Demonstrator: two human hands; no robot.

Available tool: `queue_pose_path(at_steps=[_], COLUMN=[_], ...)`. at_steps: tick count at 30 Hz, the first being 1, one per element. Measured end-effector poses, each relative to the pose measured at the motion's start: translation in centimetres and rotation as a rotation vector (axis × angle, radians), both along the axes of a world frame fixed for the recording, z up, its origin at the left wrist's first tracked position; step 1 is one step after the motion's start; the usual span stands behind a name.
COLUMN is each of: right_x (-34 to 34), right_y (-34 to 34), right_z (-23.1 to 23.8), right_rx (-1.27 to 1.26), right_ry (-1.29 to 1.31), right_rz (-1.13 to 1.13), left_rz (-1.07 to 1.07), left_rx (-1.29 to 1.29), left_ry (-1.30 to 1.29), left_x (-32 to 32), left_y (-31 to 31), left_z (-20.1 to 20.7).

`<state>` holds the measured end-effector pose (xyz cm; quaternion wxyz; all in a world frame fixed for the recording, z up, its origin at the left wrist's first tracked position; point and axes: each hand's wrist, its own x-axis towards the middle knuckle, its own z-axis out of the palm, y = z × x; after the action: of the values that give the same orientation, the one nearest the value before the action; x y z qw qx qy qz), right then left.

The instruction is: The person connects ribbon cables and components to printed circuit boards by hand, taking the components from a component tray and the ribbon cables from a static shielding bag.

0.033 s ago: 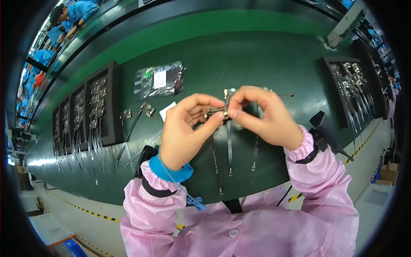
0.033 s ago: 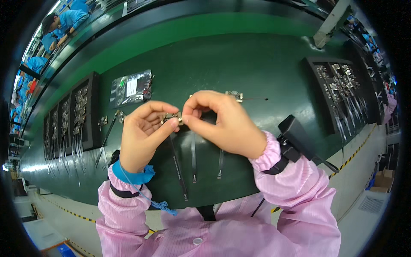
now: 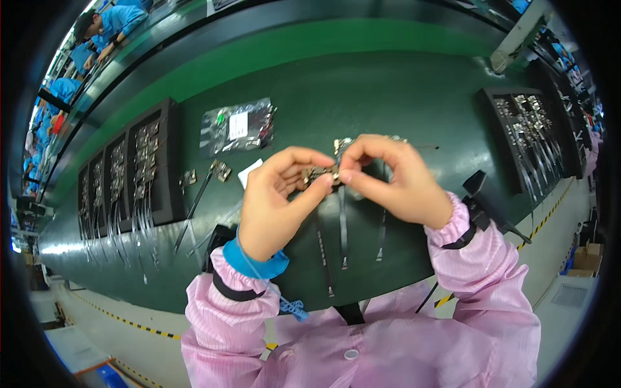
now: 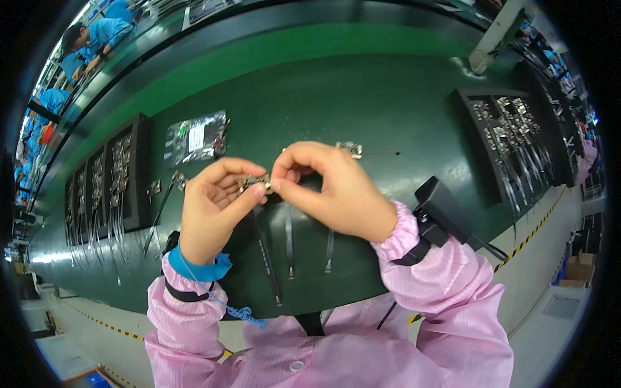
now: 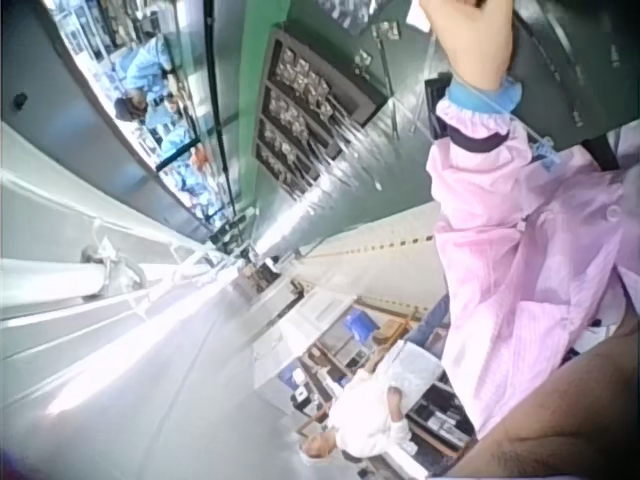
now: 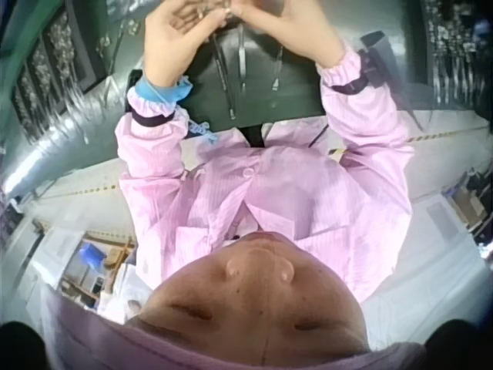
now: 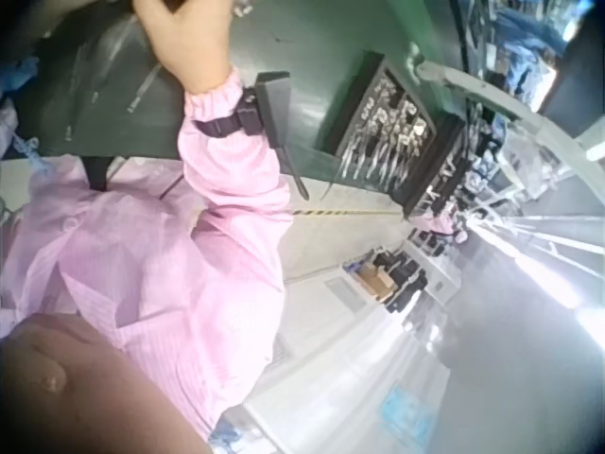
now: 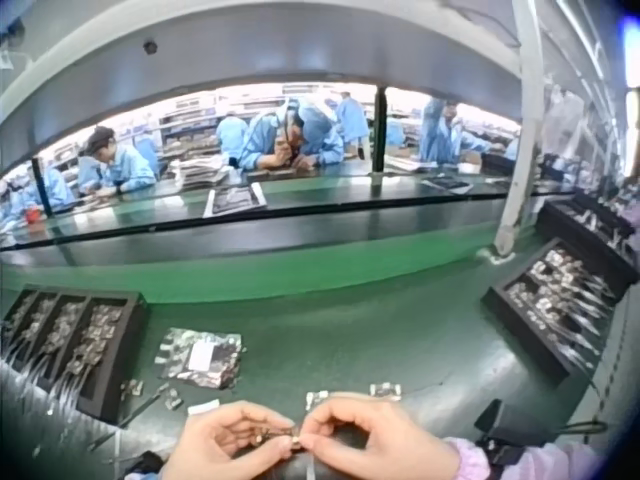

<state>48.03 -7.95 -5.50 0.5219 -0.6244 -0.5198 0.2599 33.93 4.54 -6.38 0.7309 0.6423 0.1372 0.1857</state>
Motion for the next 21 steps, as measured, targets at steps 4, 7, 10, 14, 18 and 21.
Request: queue_pose_path(at_steps=[4, 7, 10, 14, 18, 21], right_x=[-0.3, 0.0, 0.0, 0.1, 0.1, 0.0], right_y=[0.2, -0.1, -0.4, -0.5, -0.1, 0.1], right_z=[-0.4, -1.2, -1.7, -0.9, -1.5, -2.3], right_rx=[0.000, -0.056, -0.051, -0.141, -0.087, -0.032], right_ry=[0.109, 0.162, 0.286, 0.281, 0.322, 0.452], right_rz=[0.033, 0.095, 0.128, 0.172, 0.141, 0.082], left_rz=[0.031, 0.031, 0.000, 0.040, 0.130, 0.249], left_rx=[0.001, 0.140, 0.226, 0.352, 0.397, 0.928], left_ry=[0.068, 0.111, 0.122, 0.177, 0.085, -0.045], left_x=[-0.8, -0.9, -0.9, -1.1, -1.0, -0.5], left_y=[0.1, -0.6, -0.9, -1.3, -1.7, -2.1], left_z=[0.3, 0.9, 0.9, 1.8, 1.9, 2.2])
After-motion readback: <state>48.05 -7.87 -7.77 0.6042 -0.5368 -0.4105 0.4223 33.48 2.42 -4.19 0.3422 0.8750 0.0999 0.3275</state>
